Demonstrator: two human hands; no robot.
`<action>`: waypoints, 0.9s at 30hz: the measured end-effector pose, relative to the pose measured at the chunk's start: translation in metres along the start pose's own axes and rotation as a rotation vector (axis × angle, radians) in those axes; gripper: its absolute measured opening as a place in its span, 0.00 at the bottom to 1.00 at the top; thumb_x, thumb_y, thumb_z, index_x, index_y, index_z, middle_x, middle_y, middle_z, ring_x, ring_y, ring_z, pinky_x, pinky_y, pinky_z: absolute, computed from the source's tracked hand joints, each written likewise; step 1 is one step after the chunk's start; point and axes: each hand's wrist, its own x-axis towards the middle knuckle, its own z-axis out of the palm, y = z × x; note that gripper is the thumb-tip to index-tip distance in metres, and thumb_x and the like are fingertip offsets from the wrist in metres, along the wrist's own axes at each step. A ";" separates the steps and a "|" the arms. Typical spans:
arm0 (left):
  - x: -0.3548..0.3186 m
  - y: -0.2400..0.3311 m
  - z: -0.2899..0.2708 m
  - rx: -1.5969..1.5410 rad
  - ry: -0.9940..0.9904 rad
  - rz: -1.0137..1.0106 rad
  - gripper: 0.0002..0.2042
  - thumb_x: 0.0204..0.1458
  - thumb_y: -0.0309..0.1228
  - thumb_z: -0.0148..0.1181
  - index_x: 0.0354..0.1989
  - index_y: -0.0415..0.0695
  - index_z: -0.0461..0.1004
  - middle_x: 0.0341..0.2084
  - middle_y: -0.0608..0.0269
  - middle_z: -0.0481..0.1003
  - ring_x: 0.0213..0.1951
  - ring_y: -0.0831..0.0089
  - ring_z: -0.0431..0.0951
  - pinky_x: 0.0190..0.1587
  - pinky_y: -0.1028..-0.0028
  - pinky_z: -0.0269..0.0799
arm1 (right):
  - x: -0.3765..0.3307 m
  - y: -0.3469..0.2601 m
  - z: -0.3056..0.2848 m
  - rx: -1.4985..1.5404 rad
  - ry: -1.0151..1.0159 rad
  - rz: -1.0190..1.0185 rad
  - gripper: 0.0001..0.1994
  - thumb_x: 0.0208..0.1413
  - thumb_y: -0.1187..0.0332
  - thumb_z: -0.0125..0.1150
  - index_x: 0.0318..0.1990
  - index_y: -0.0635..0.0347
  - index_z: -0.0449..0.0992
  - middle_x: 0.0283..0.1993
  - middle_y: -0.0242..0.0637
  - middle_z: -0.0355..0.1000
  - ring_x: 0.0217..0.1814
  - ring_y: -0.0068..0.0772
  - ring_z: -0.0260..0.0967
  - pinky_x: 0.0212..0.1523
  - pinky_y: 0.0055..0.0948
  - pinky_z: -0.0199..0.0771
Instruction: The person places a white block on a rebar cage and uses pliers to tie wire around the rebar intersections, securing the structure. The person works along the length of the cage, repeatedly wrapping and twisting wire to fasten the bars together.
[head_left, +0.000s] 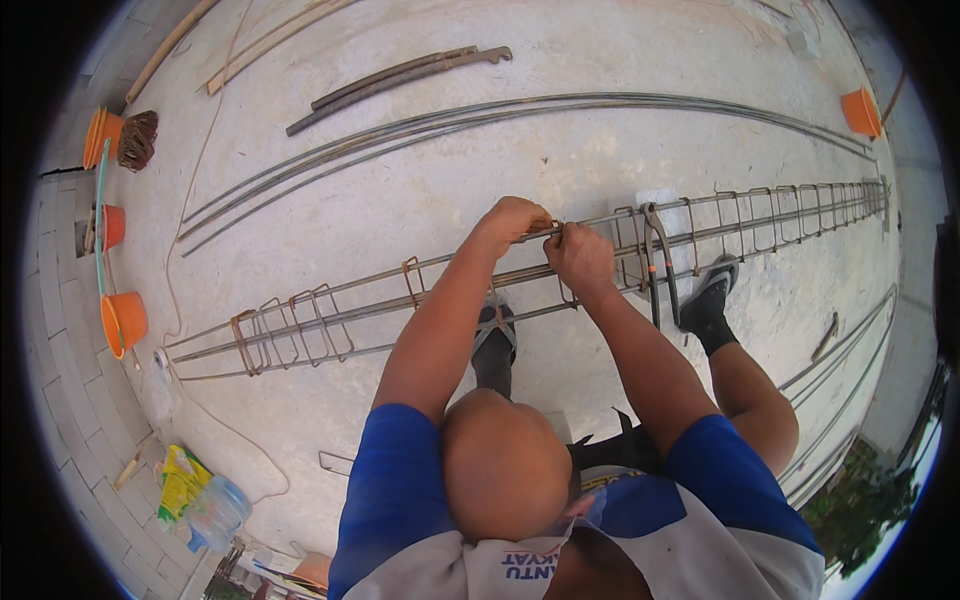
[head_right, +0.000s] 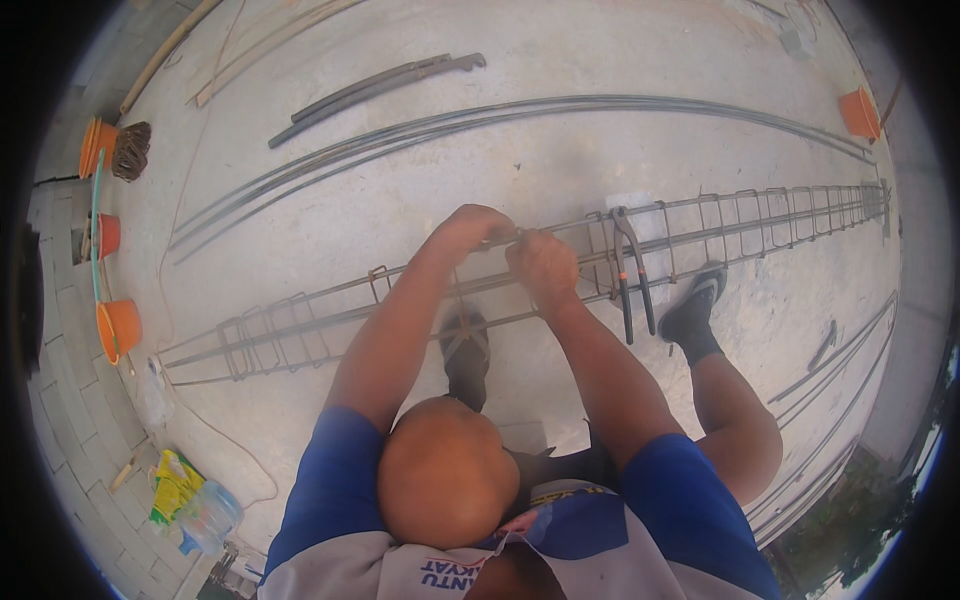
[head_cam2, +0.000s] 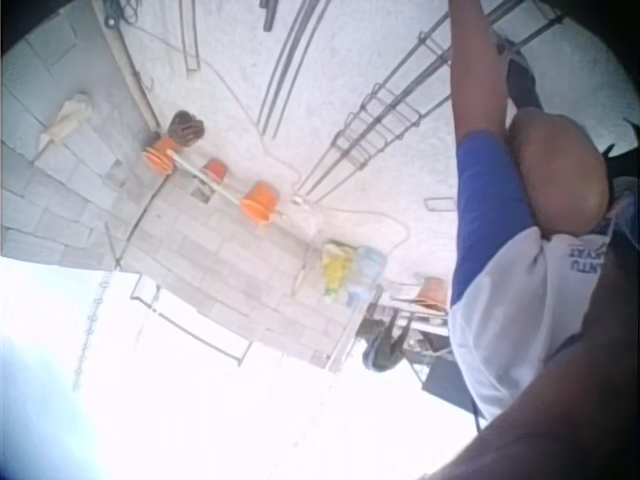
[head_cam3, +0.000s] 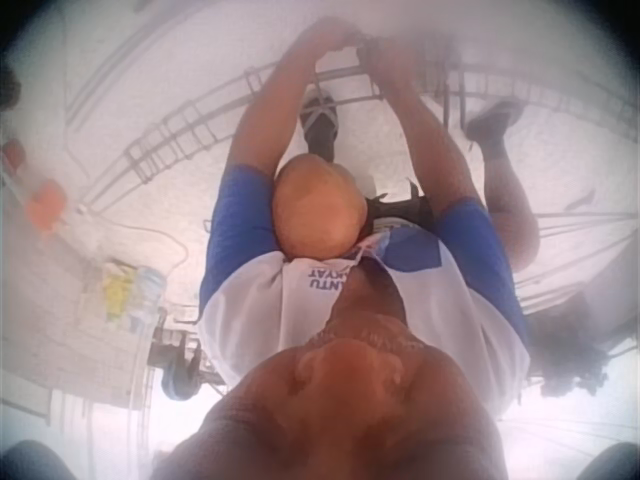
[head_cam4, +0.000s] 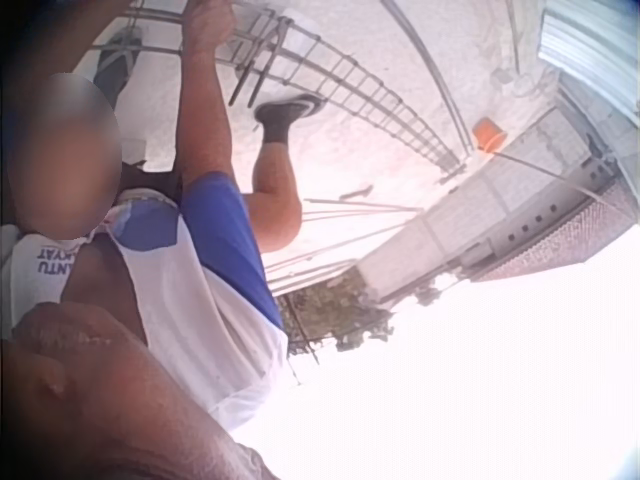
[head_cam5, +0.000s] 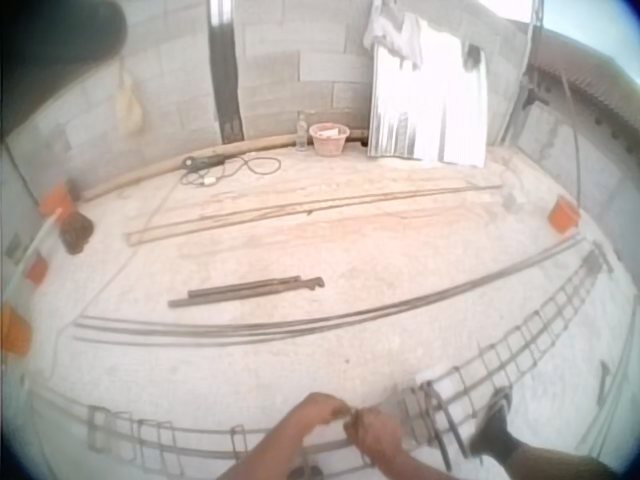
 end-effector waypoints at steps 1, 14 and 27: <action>-0.002 0.000 -0.001 -0.022 0.002 0.011 0.14 0.45 0.36 0.60 0.37 0.41 0.78 0.34 0.60 0.77 0.37 0.70 0.74 0.41 0.70 0.70 | -0.001 0.000 0.000 -0.003 -0.001 0.001 0.11 0.48 0.63 0.57 0.22 0.63 0.75 0.26 0.47 0.74 0.26 0.49 0.74 0.31 0.43 0.76; -0.043 -0.018 0.038 0.161 0.347 0.529 0.13 0.49 0.20 0.50 0.43 0.38 0.63 0.36 0.50 0.79 0.34 0.59 0.80 0.39 0.68 0.72 | -0.001 0.000 -0.003 0.008 -0.057 -0.023 0.10 0.49 0.64 0.57 0.24 0.62 0.74 0.27 0.47 0.74 0.28 0.50 0.74 0.32 0.45 0.75; -0.045 -0.022 0.032 0.274 0.351 0.648 0.14 0.46 0.18 0.50 0.43 0.39 0.63 0.36 0.51 0.80 0.33 0.56 0.78 0.37 0.65 0.71 | 0.091 -0.010 -0.087 -0.537 -0.563 -0.580 0.08 0.50 0.69 0.56 0.33 0.57 0.80 0.34 0.45 0.77 0.37 0.46 0.76 0.40 0.40 0.75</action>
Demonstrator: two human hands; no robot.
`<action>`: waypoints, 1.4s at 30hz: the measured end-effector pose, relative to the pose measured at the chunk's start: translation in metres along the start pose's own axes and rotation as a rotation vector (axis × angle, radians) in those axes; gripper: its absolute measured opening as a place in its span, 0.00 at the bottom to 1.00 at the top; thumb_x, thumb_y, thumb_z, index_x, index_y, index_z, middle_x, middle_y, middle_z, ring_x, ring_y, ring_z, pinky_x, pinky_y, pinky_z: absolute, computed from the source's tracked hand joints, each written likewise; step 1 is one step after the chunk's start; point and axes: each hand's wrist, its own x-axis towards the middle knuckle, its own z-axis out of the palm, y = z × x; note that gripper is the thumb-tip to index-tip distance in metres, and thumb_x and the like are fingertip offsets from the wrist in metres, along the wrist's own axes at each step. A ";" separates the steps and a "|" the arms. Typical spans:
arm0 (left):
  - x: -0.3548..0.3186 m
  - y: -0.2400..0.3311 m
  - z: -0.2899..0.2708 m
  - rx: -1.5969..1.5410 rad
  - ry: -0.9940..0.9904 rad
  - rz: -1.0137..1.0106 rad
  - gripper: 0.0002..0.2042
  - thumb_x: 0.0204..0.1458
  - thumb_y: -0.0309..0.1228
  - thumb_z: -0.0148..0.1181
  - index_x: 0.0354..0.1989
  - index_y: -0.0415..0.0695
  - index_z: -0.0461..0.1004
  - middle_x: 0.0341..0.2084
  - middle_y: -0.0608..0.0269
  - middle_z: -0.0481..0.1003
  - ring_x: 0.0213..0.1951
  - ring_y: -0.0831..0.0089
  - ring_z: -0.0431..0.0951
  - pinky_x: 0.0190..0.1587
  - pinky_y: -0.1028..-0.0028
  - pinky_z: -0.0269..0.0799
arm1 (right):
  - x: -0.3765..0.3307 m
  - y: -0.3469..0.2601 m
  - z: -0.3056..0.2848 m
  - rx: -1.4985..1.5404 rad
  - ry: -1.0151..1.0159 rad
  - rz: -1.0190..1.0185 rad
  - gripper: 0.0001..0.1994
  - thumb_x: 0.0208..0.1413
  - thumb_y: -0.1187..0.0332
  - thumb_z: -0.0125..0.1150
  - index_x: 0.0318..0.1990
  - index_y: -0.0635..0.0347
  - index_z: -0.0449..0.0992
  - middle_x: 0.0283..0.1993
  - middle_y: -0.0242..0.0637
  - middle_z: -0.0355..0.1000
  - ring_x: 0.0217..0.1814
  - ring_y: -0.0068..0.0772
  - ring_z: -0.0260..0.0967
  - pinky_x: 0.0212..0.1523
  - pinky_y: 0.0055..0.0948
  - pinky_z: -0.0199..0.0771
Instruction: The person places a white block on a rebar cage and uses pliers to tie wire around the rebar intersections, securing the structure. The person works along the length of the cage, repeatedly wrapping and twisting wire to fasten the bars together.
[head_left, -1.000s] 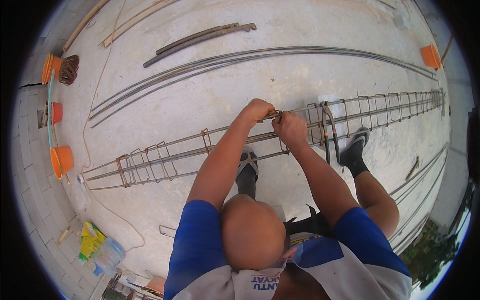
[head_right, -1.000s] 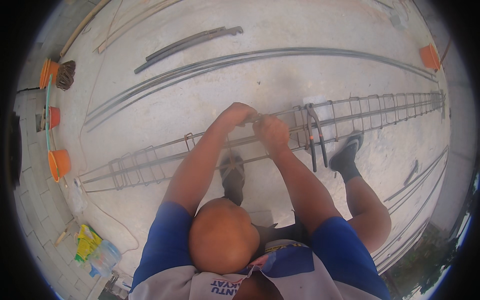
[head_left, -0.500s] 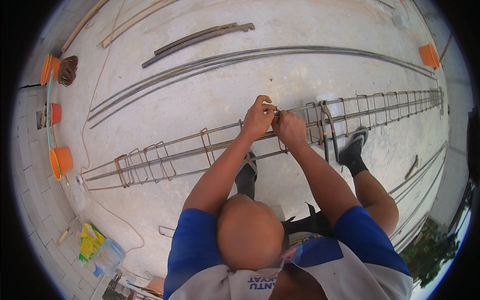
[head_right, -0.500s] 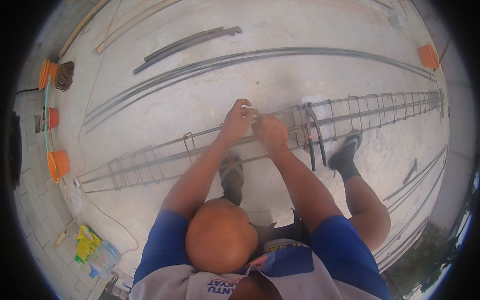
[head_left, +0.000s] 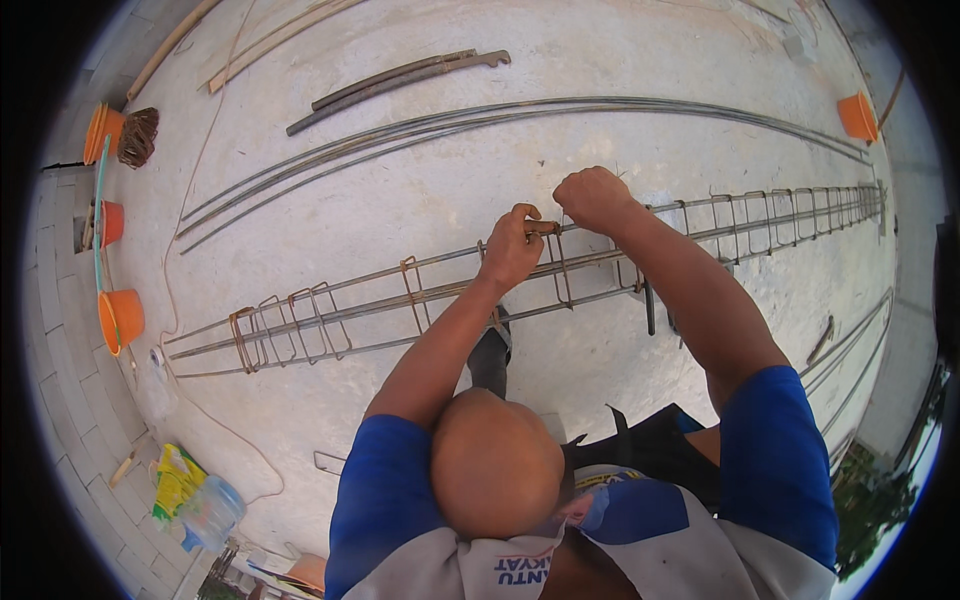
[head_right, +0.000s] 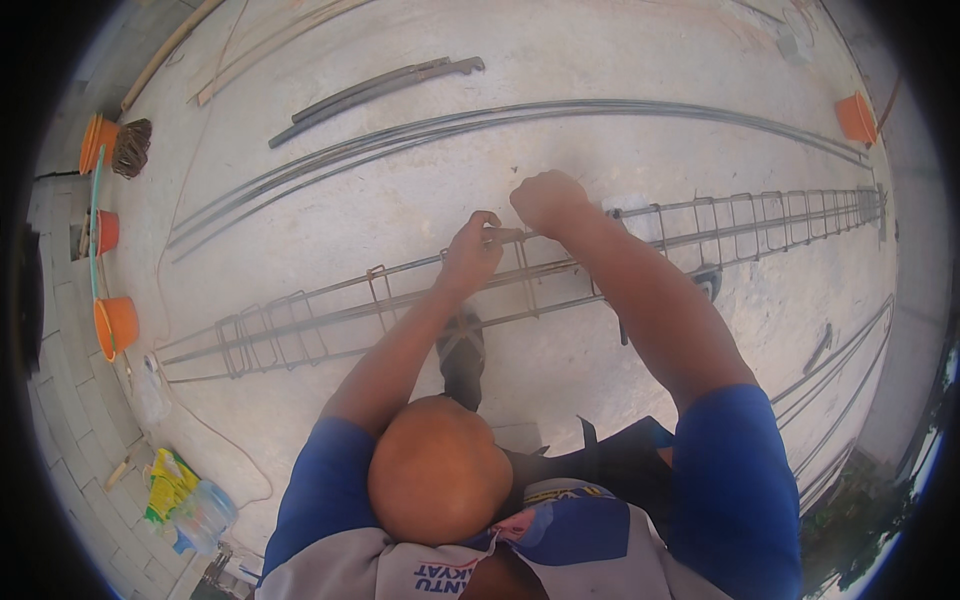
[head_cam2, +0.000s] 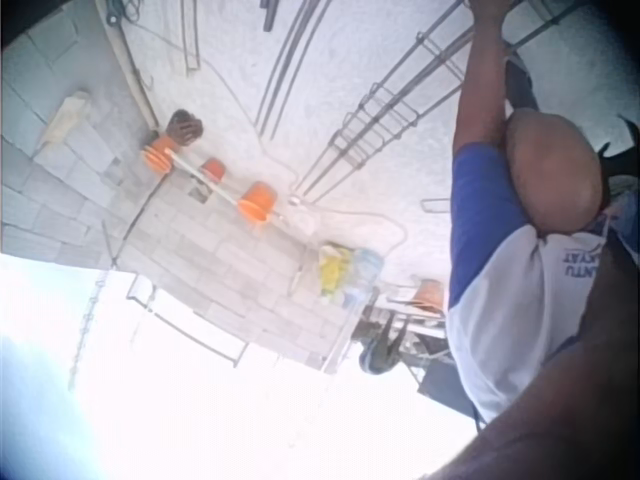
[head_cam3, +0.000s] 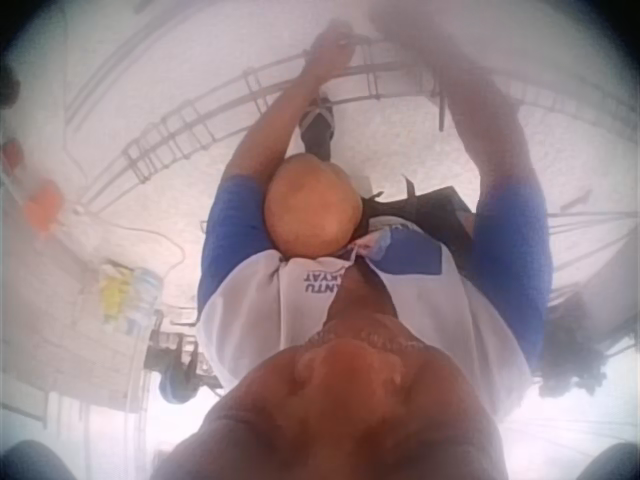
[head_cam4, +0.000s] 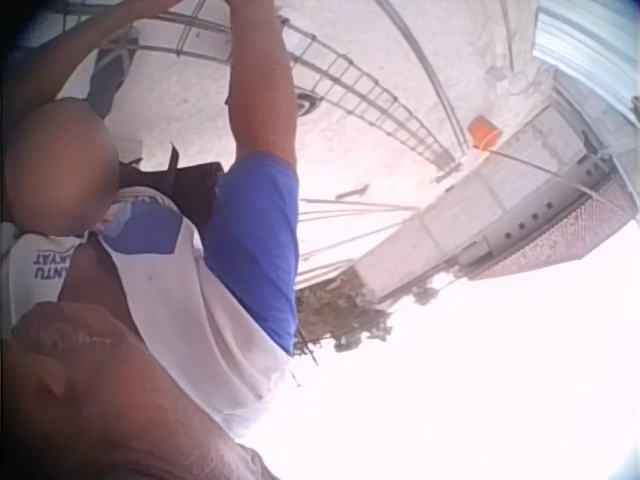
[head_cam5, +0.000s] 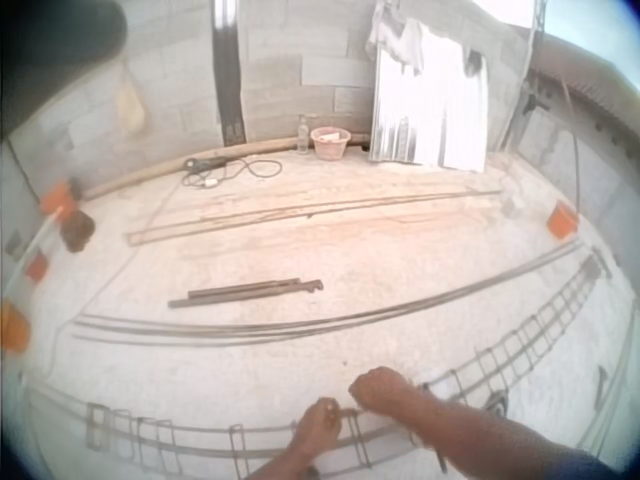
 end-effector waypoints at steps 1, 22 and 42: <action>0.000 -0.011 0.003 -0.027 0.013 0.036 0.15 0.47 0.20 0.51 0.45 0.40 0.63 0.36 0.50 0.79 0.32 0.54 0.77 0.37 0.63 0.71 | 0.008 -0.005 -0.001 -0.054 -0.008 -0.018 0.08 0.51 0.69 0.55 0.34 0.57 0.80 0.34 0.45 0.77 0.37 0.46 0.76 0.41 0.40 0.75; 0.001 -0.001 -0.006 0.005 -0.081 -0.182 0.19 0.49 0.27 0.53 0.52 0.42 0.65 0.41 0.56 0.79 0.37 0.57 0.79 0.42 0.64 0.72 | -0.003 -0.012 0.005 0.158 -0.172 -0.032 0.08 0.46 0.71 0.56 0.32 0.61 0.79 0.31 0.50 0.76 0.38 0.50 0.76 0.40 0.43 0.75; 0.020 -0.019 0.011 0.400 -0.167 0.165 0.10 0.49 0.30 0.60 0.39 0.43 0.76 0.40 0.55 0.75 0.44 0.55 0.75 0.47 0.60 0.70 | -0.169 -0.016 0.149 0.630 0.179 0.834 0.42 0.46 0.54 0.66 0.65 0.63 0.52 0.53 0.60 0.63 0.53 0.59 0.67 0.48 0.47 0.71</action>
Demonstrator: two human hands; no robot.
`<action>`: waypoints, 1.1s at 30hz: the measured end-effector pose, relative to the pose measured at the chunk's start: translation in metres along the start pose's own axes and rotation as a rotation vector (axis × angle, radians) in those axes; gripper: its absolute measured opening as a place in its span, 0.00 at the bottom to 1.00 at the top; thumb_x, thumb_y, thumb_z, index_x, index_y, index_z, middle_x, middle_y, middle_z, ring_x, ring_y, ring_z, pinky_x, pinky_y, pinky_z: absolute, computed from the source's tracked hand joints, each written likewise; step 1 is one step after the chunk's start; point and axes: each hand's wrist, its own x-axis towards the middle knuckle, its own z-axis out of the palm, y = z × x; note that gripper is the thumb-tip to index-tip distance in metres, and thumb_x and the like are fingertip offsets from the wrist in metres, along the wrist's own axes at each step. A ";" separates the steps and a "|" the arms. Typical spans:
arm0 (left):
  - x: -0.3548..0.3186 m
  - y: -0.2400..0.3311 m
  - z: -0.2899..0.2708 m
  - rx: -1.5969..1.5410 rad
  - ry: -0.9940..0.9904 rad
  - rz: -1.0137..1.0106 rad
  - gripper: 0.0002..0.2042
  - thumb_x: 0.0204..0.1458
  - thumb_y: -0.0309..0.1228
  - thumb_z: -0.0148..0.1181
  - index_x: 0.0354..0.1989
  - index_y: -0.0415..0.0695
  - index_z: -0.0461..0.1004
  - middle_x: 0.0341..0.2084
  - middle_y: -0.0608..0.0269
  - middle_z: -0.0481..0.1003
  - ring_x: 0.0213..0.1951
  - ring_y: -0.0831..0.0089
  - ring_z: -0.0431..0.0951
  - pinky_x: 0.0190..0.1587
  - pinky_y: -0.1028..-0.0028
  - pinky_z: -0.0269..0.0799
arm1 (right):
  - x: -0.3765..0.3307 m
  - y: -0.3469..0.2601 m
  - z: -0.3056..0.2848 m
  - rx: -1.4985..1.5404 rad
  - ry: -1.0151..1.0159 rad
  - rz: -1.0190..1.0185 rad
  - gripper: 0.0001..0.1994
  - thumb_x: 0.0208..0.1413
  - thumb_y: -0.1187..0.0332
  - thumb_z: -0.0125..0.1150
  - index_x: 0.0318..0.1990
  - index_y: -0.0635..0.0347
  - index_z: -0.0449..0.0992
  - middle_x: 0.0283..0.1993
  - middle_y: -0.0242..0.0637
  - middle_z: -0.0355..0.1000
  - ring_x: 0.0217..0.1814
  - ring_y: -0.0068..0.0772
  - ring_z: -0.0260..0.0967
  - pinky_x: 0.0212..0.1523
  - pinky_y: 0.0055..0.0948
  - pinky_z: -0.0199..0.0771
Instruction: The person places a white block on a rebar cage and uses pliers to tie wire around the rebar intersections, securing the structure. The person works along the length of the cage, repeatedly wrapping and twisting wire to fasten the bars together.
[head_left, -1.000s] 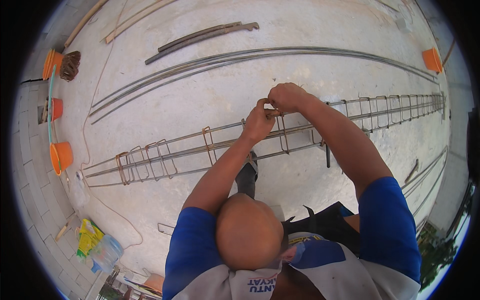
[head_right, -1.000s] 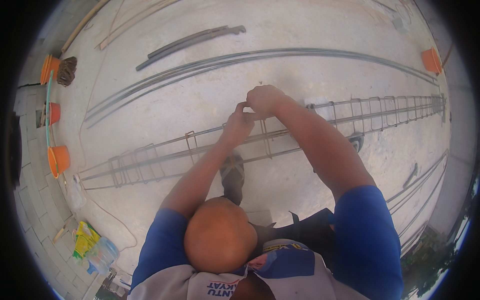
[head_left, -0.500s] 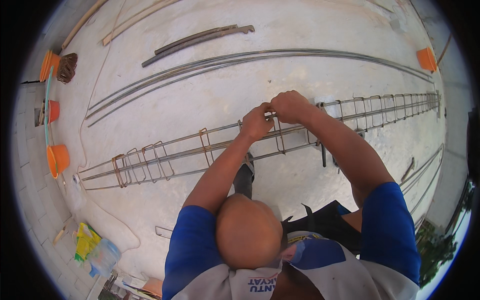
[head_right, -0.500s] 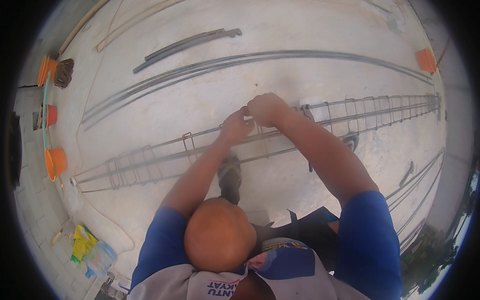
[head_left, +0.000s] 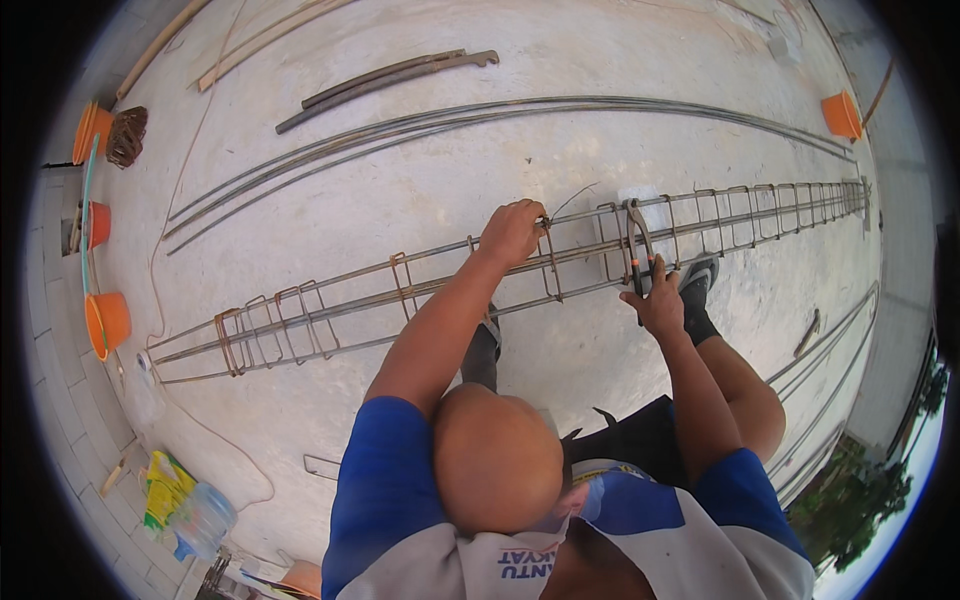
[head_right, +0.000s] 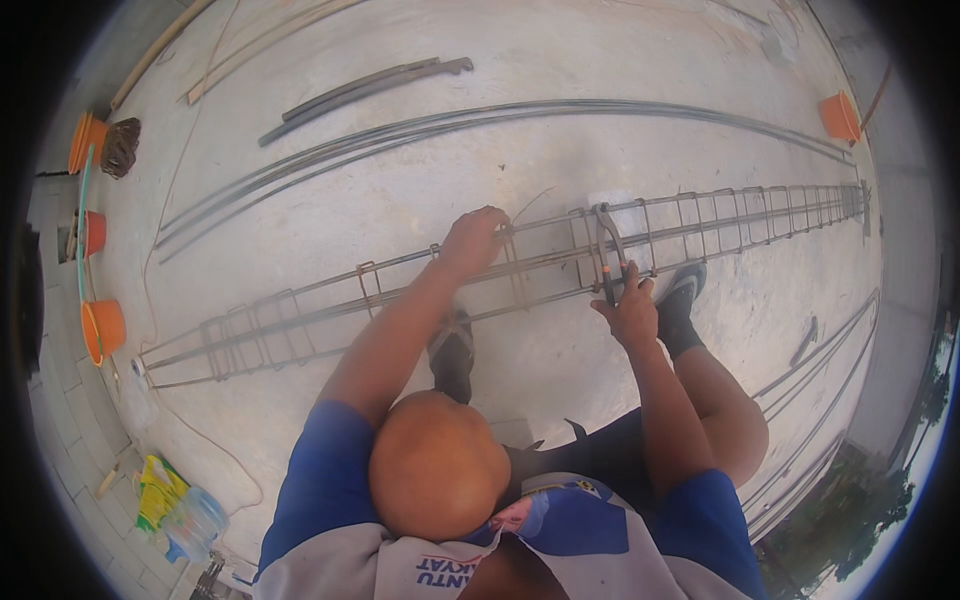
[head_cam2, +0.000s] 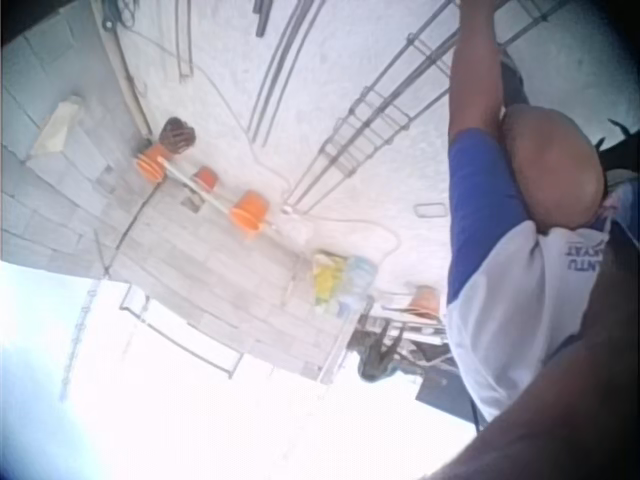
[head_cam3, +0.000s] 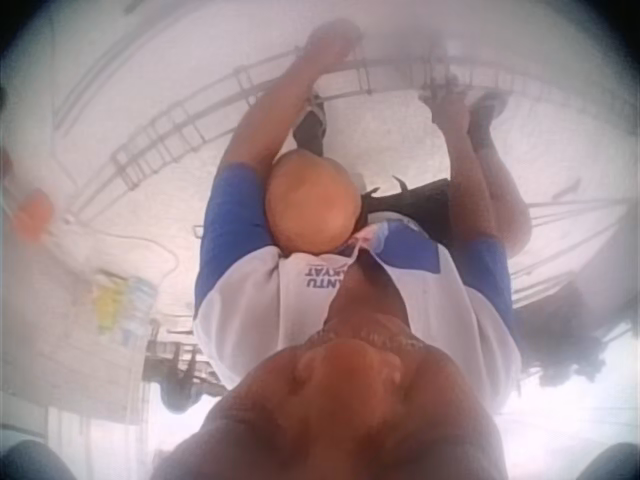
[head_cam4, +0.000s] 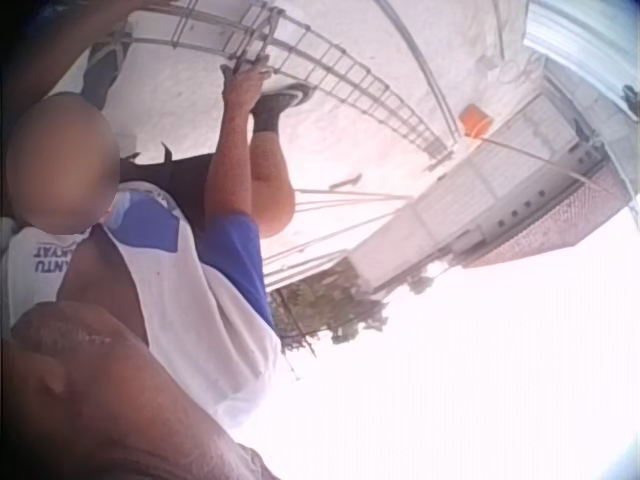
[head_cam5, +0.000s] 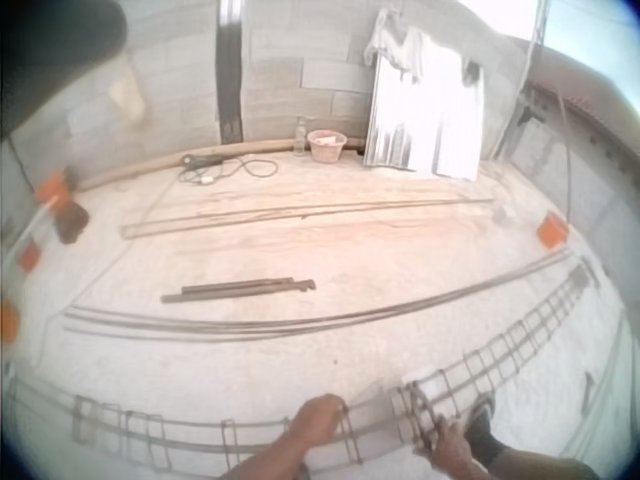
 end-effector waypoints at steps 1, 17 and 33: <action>0.002 -0.001 -0.001 -0.010 -0.029 -0.013 0.10 0.50 0.31 0.60 0.39 0.43 0.76 0.40 0.55 0.75 0.44 0.54 0.75 0.48 0.61 0.70 | 0.002 0.006 0.005 0.035 0.007 -0.037 0.40 0.47 0.56 0.65 0.64 0.64 0.53 0.53 0.61 0.63 0.53 0.59 0.68 0.48 0.46 0.71; 0.009 -0.016 -0.001 -0.148 -0.100 -0.110 0.14 0.44 0.37 0.65 0.39 0.47 0.79 0.38 0.56 0.78 0.43 0.57 0.77 0.47 0.64 0.71 | 0.078 -0.096 -0.159 -0.515 -0.265 -0.487 0.27 0.49 0.78 0.47 0.59 0.45 0.68 0.40 0.44 0.73 0.44 0.46 0.73 0.45 0.43 0.70; 0.016 -0.019 -0.007 -0.220 -0.185 -0.278 0.18 0.35 0.39 0.69 0.38 0.49 0.81 0.36 0.52 0.78 0.42 0.57 0.78 0.46 0.63 0.72 | 0.121 -0.239 -0.144 -1.133 -0.412 -0.665 0.16 0.46 0.73 0.57 0.45 0.49 0.79 0.41 0.37 0.76 0.46 0.42 0.73 0.42 0.43 0.74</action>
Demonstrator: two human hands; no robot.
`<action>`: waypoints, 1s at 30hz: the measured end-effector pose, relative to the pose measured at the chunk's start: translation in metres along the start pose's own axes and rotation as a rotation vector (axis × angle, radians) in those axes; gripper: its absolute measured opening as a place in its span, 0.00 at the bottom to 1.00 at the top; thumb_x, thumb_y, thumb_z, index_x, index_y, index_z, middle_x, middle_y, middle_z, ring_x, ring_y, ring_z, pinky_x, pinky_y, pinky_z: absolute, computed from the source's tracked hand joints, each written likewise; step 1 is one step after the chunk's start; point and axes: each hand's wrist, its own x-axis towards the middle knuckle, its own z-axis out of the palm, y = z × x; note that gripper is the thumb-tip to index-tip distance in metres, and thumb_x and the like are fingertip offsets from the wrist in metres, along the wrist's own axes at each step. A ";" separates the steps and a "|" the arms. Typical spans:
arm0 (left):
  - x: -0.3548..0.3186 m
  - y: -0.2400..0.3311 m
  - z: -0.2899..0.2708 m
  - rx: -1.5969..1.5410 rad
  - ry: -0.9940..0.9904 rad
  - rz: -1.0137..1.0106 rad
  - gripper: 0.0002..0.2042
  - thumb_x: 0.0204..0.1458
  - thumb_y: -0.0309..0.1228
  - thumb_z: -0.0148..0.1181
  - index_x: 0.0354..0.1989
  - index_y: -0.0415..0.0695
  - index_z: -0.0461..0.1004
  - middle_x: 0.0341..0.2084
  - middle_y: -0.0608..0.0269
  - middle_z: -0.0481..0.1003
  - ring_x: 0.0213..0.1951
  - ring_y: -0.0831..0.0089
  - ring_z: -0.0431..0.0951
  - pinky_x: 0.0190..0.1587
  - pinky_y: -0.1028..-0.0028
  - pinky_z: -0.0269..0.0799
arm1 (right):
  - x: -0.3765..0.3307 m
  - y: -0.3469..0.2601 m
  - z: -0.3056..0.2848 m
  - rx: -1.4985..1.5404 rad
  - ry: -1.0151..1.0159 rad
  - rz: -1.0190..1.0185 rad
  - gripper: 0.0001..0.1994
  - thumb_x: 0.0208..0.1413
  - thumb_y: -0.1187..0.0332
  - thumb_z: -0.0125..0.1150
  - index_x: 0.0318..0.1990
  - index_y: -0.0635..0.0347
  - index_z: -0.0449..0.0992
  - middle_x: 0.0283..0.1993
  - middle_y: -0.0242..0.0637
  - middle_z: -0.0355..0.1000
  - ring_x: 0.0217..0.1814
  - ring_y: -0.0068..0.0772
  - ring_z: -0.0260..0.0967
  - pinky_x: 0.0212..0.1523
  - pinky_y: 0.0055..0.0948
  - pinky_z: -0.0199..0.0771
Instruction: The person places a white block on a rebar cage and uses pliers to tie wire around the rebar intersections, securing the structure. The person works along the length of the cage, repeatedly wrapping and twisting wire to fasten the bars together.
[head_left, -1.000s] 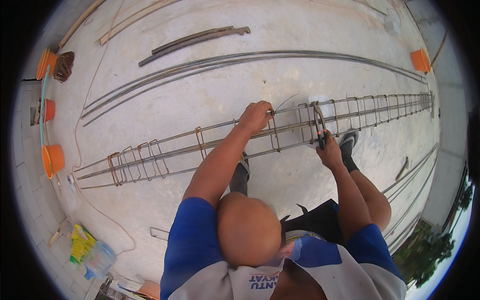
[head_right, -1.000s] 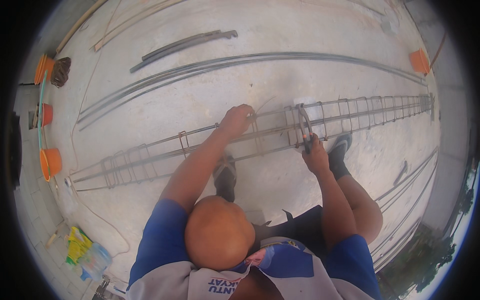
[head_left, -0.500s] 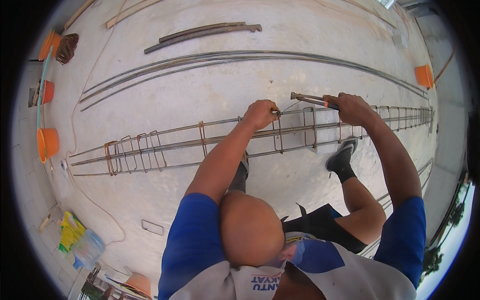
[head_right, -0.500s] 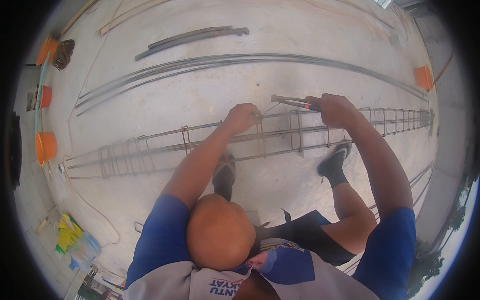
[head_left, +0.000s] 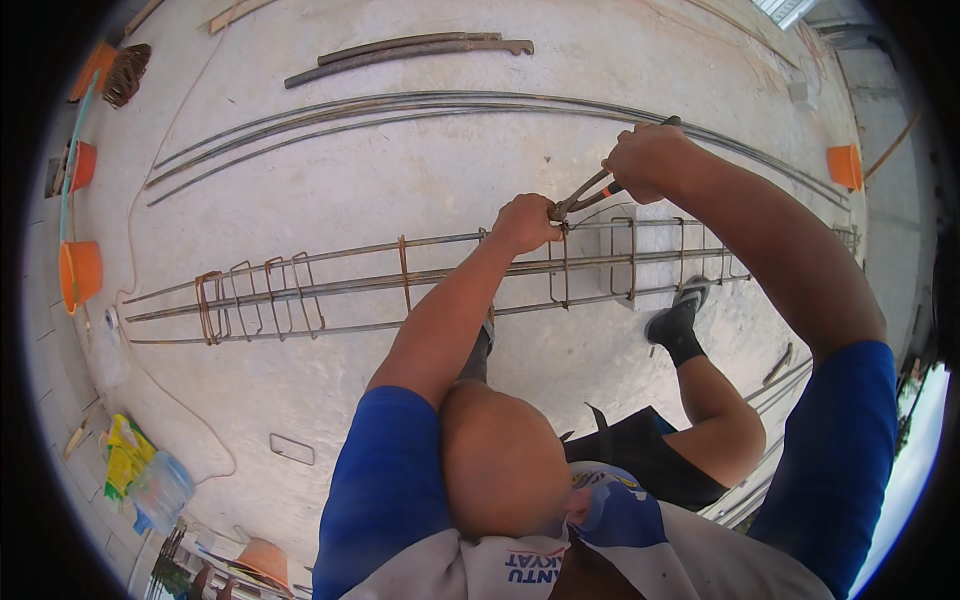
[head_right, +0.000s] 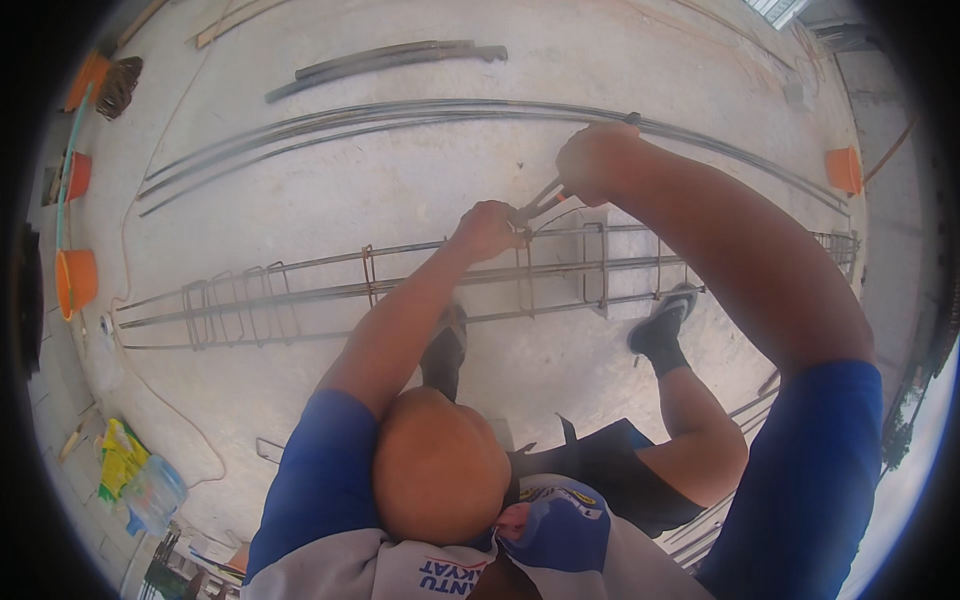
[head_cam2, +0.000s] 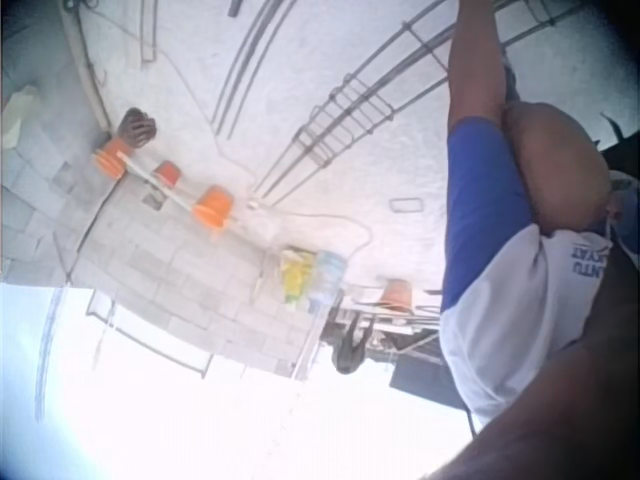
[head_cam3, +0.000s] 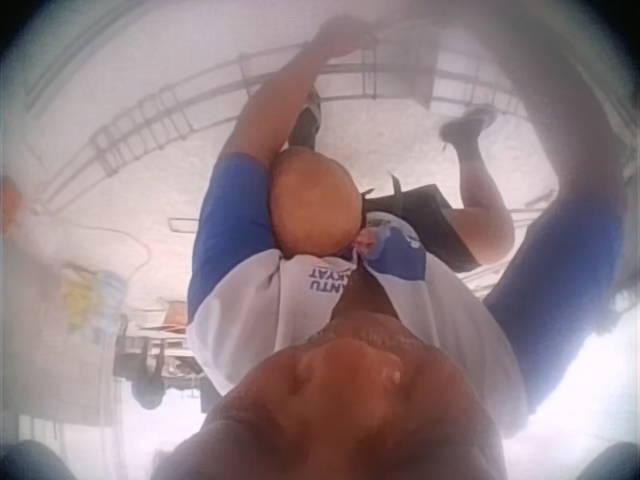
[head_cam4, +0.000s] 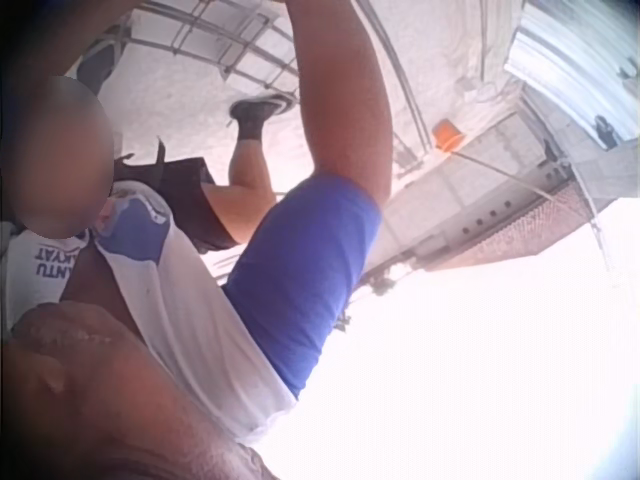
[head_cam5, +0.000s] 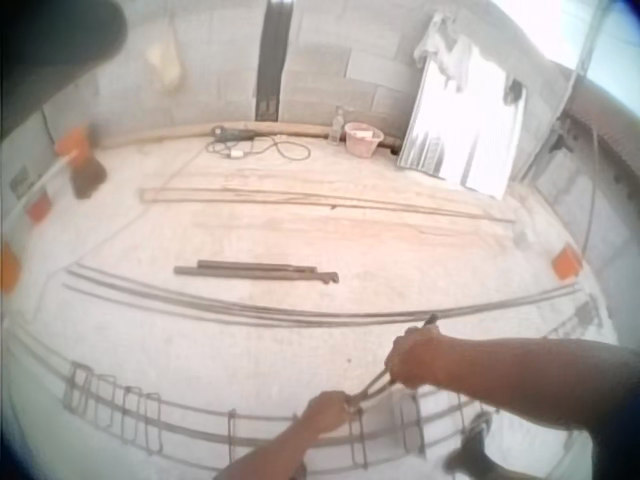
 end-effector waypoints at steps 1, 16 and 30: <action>-0.001 0.001 -0.001 -0.009 0.001 0.006 0.18 0.35 0.40 0.69 0.37 0.49 0.81 0.36 0.53 0.78 0.42 0.57 0.78 0.46 0.63 0.72 | 0.000 -0.001 -0.001 -0.001 0.069 0.010 0.14 0.44 0.73 0.59 0.41 0.51 0.81 0.38 0.37 0.77 0.42 0.42 0.75 0.38 0.46 0.74; -0.002 0.006 -0.006 0.022 -0.019 -0.027 0.20 0.35 0.41 0.71 0.38 0.45 0.81 0.35 0.57 0.80 0.41 0.60 0.79 0.46 0.64 0.74 | -0.006 -0.011 -0.024 -0.041 -0.189 -0.080 0.16 0.45 0.72 0.56 0.43 0.50 0.81 0.39 0.39 0.77 0.42 0.44 0.75 0.39 0.42 0.75; 0.003 -0.003 -0.004 -0.053 -0.012 -0.032 0.19 0.33 0.39 0.71 0.36 0.47 0.81 0.33 0.56 0.80 0.39 0.60 0.79 0.44 0.64 0.74 | -0.008 -0.012 -0.007 0.016 -0.306 -0.003 0.32 0.46 0.77 0.52 0.64 0.52 0.63 0.54 0.43 0.72 0.57 0.45 0.69 0.51 0.40 0.72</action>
